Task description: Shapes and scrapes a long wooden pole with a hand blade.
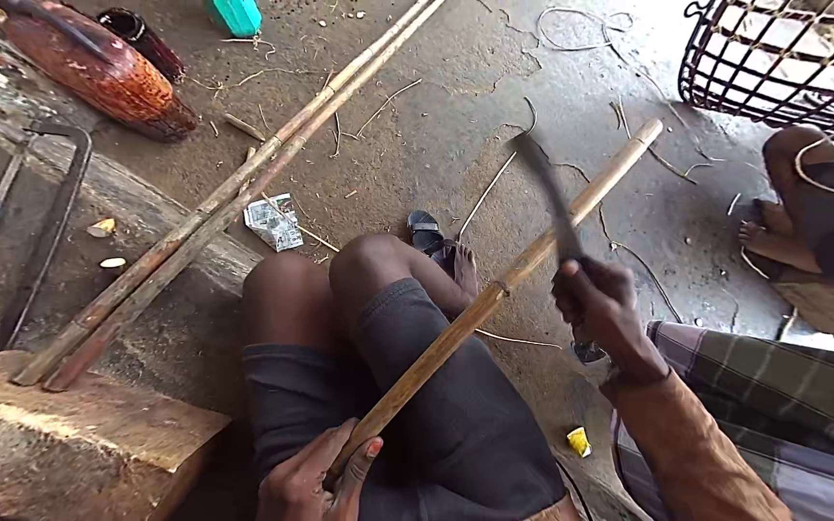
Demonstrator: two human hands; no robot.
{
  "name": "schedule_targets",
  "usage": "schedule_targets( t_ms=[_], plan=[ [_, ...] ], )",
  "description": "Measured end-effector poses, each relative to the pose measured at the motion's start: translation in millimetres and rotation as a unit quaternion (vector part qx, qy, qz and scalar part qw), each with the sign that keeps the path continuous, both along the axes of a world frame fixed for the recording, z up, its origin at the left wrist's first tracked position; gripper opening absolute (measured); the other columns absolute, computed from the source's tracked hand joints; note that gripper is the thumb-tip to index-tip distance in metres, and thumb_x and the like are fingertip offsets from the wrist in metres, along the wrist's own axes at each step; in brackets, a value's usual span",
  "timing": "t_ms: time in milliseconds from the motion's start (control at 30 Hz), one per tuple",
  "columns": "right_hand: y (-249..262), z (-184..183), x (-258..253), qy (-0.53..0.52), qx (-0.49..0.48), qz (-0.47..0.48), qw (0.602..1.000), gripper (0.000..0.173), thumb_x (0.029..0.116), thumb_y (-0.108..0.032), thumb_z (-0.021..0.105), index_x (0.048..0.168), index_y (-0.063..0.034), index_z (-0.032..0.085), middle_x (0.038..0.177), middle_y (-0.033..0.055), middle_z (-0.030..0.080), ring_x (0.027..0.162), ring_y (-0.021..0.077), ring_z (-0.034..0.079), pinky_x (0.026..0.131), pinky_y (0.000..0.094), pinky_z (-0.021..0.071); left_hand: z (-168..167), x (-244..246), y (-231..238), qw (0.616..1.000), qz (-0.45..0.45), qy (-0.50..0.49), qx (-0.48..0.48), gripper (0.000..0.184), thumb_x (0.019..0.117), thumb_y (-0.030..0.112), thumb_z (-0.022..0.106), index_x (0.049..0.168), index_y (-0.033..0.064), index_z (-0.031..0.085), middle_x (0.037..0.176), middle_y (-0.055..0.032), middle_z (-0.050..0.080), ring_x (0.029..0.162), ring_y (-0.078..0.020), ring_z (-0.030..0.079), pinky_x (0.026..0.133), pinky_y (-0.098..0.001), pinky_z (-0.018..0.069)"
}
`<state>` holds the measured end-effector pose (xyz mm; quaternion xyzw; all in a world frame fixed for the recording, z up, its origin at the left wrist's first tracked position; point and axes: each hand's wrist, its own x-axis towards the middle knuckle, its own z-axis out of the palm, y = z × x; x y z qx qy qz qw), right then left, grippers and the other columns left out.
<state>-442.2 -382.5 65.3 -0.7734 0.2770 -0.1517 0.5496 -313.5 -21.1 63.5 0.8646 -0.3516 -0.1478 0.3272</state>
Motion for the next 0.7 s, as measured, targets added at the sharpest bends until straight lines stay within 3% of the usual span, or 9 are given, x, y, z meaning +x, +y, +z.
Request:
schedule_targets(
  t_ms=[33, 133, 267, 367, 400, 500, 633, 700],
  plan=[
    [2, 0, 2, 0.002, 0.014, -0.016, 1.0, 0.027, 0.1044, -0.031, 0.052, 0.091, -0.0101, 0.063, 0.061, -0.0026, 0.058, 0.046, 0.0067, 0.054, 0.042, 0.0242, 0.05, -1, -2, 0, 1.0, 0.004, -0.006, -0.002, 0.055, 0.1012, 0.051, 0.057, 0.093, 0.0001, 0.076, 0.076, -0.0132, 0.074, 0.063, -0.015, 0.069, 0.06, -0.0319, 0.0572],
    [26, -4, 1, 0.005, -0.039, 0.079, 0.996, 0.03, 0.1047, -0.032, 0.053, 0.089, -0.0093, 0.064, 0.061, -0.0042, 0.056, 0.047, 0.0051, 0.052, 0.044, 0.0238, 0.0463, -1, -3, 0, 1.0, 0.003, -0.005, -0.006, 0.053, 0.1011, 0.049, 0.058, 0.094, 0.0, 0.076, 0.077, -0.0131, 0.074, 0.064, -0.0128, 0.068, 0.061, -0.0289, 0.0562],
    [11, -1, 5, -0.002, 0.058, -0.002, 0.998, 0.028, 0.1058, -0.03, 0.05, 0.09, -0.0104, 0.062, 0.06, -0.0026, 0.057, 0.045, 0.0058, 0.052, 0.042, 0.0229, 0.0484, -3, -2, 0, 0.999, 0.01, -0.033, -0.01, 0.056, 0.1012, 0.052, 0.055, 0.092, 0.0012, 0.076, 0.073, -0.011, 0.073, 0.061, -0.0112, 0.066, 0.057, -0.0273, 0.0545],
    [42, -1, 6, 0.018, 0.034, 0.14, 0.989, 0.032, 0.1053, -0.029, 0.053, 0.087, -0.0057, 0.065, 0.061, -0.0014, 0.056, 0.05, 0.0058, 0.053, 0.047, 0.0242, 0.0456, -3, -2, -2, 0.999, 0.012, -0.037, -0.018, 0.056, 0.1015, 0.052, 0.055, 0.092, 0.0011, 0.076, 0.074, -0.0108, 0.073, 0.062, -0.009, 0.066, 0.058, -0.0246, 0.0543],
    [42, -4, 6, 0.011, 0.038, 0.141, 0.989, 0.034, 0.1055, -0.031, 0.052, 0.086, -0.0066, 0.065, 0.06, -0.0024, 0.054, 0.049, 0.0049, 0.05, 0.046, 0.023, 0.0436, -3, -1, -2, 0.999, 0.007, -0.035, -0.019, 0.056, 0.1015, 0.052, 0.055, 0.093, 0.0008, 0.076, 0.073, -0.0109, 0.072, 0.062, -0.0087, 0.066, 0.058, -0.0243, 0.0542],
    [21, -5, 14, -0.02, 0.06, 0.009, 0.998, 0.029, 0.1059, -0.034, 0.052, 0.089, -0.013, 0.063, 0.062, -0.0042, 0.057, 0.046, 0.004, 0.051, 0.043, 0.0211, 0.0482, -6, 0, -1, 0.999, 0.011, -0.036, -0.02, 0.059, 0.1021, 0.055, 0.052, 0.092, 0.0025, 0.077, 0.072, -0.0096, 0.072, 0.06, -0.0084, 0.065, 0.057, -0.0248, 0.0535],
    [53, -1, 11, 0.032, -0.064, 0.157, 0.985, 0.028, 0.1029, -0.028, 0.053, 0.087, -0.0081, 0.064, 0.059, -0.0018, 0.053, 0.049, 0.0094, 0.053, 0.046, 0.0304, 0.0454, -1, 6, 1, 1.0, -0.012, -0.008, -0.006, 0.063, 0.1044, 0.055, 0.046, 0.091, 0.0016, 0.077, 0.069, -0.0106, 0.071, 0.056, -0.0113, 0.064, 0.054, -0.0288, 0.0535],
    [31, -7, 11, 0.007, 0.037, 0.076, 0.996, 0.027, 0.1041, -0.028, 0.053, 0.092, -0.0087, 0.067, 0.061, -0.004, 0.055, 0.048, 0.0041, 0.05, 0.045, 0.0223, 0.0455, 0, 10, 0, 1.0, -0.016, -0.012, 0.005, 0.062, 0.1045, 0.054, 0.046, 0.091, 0.0017, 0.077, 0.068, -0.0109, 0.07, 0.055, -0.0137, 0.064, 0.053, -0.0316, 0.0537]
  ],
)
